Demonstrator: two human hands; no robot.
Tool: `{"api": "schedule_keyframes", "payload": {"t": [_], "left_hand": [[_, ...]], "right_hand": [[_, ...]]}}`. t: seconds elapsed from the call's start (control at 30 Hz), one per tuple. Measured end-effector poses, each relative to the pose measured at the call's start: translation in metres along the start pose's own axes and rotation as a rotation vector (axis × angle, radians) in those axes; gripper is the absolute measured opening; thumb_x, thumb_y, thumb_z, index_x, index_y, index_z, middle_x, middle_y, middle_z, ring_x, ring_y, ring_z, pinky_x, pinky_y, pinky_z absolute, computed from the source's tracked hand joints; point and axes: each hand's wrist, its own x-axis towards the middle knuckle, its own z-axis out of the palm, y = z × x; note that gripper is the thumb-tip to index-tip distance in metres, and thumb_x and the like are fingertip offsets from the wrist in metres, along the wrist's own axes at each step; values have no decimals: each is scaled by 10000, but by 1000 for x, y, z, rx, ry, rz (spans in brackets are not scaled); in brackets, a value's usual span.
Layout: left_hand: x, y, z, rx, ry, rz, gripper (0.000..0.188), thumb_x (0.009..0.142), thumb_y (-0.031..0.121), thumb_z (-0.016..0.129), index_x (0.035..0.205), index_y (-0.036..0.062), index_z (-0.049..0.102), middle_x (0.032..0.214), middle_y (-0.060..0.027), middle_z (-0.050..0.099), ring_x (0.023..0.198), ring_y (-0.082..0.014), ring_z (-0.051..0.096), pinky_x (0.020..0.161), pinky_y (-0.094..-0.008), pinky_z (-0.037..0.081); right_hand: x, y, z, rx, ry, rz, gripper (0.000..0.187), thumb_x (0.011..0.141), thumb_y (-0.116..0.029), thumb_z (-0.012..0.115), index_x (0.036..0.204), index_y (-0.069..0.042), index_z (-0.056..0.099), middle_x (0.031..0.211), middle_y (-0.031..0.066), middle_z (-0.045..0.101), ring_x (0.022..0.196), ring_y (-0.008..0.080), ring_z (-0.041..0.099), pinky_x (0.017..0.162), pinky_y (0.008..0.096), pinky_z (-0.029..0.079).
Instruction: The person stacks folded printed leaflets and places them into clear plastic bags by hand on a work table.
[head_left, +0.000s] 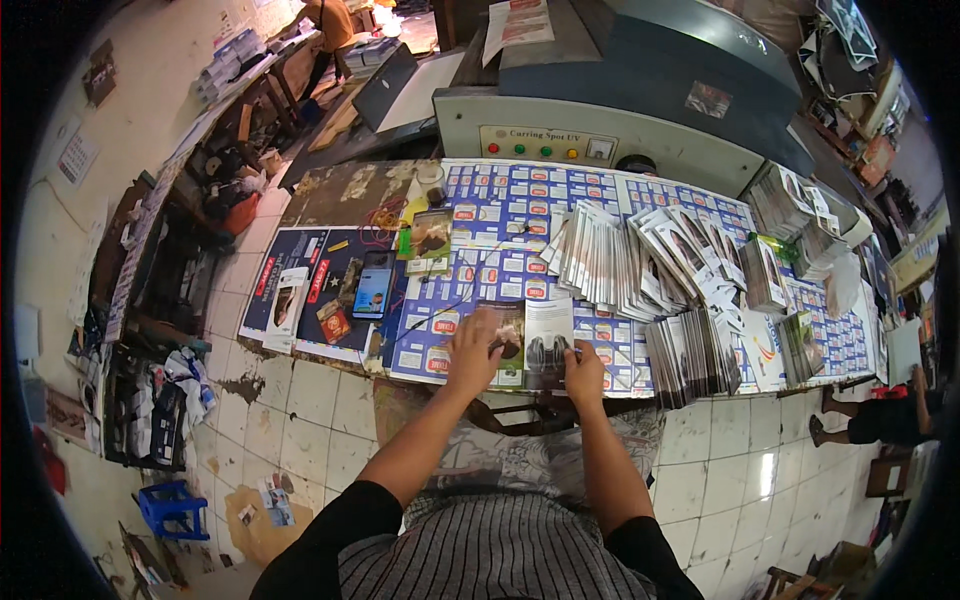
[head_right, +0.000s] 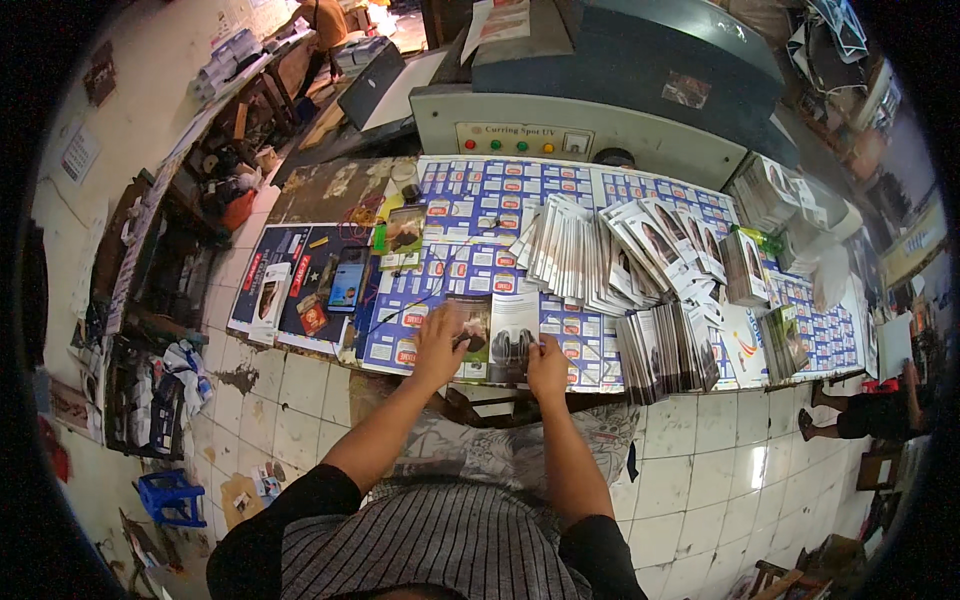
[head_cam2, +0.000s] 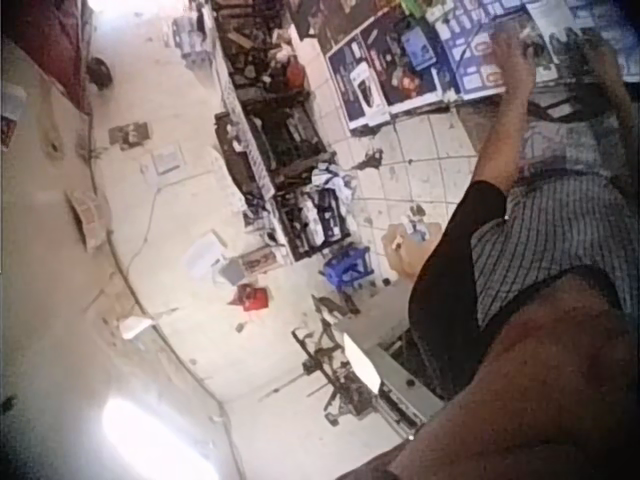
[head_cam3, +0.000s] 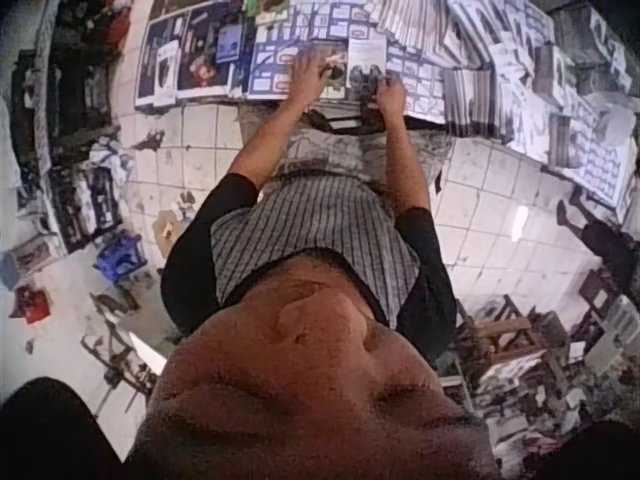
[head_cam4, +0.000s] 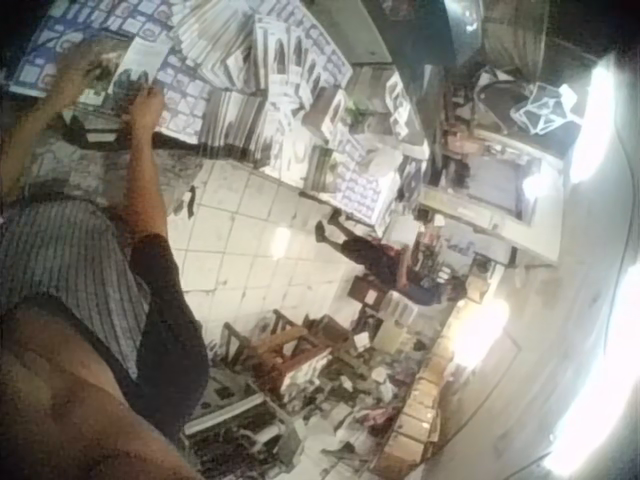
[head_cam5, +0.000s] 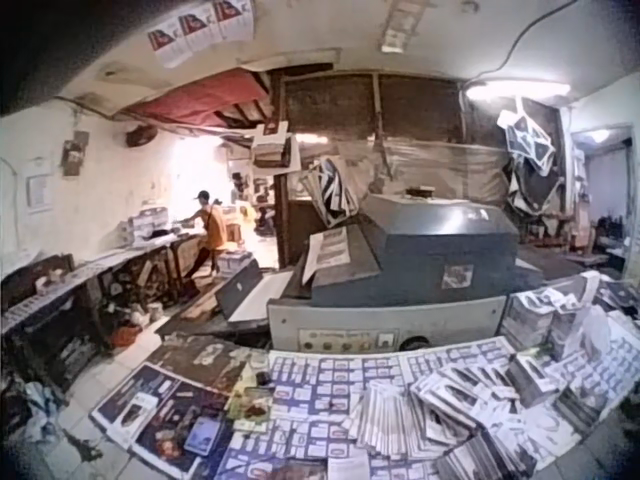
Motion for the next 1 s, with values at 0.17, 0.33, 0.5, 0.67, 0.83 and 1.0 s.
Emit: {"api": "schedule_keyframes", "payload": {"t": [0.17,0.33,0.5,0.67,0.83,1.0], "left_hand": [[4,-13,20,62,-322,448,564,885,76,579,1432,194,520,1490,-65,478,1429,-273,362,1187,-450,213],[2,-4,12,-14,-249,449,496,920,303,616,1399,188,557,1491,-63,477,1442,-269,340,1194,-466,194],[2,-8,8,7,-230,468,571,912,500,612,1385,182,567,1496,-62,467,1439,-292,327,1188,-497,192],[8,-4,1,171,-360,474,699,814,495,701,1413,175,533,1499,-139,436,1444,-352,290,1193,-521,167],[5,-17,1,-77,-442,397,1022,613,280,874,1499,119,391,1559,-237,288,1460,-425,212,1200,-499,178],[7,-44,-10,-58,-432,367,737,845,363,713,1484,131,428,1555,-128,369,1469,-301,286,1178,-562,163]], "right_hand": [[-2,-4,-9,99,-35,-60,282,948,-115,636,1194,19,607,1059,156,715,924,214,685,758,314,511],[0,-22,-26,808,-302,418,545,1031,-415,503,1346,28,537,1218,86,665,1033,201,640,830,334,496],[13,-20,-19,854,-509,500,550,1037,-409,486,1372,26,529,1217,94,662,1038,187,627,855,346,500],[9,-29,1,-260,-252,-637,347,964,-202,600,1289,-85,634,1287,175,614,1096,328,622,900,420,515],[5,-38,19,-464,-311,-748,480,986,-301,560,1423,-110,508,1513,219,395,1368,405,406,1125,496,323],[4,-29,22,-461,-341,-683,499,1021,-381,485,1456,-138,482,1561,208,345,1427,383,350,1156,504,272]]}}
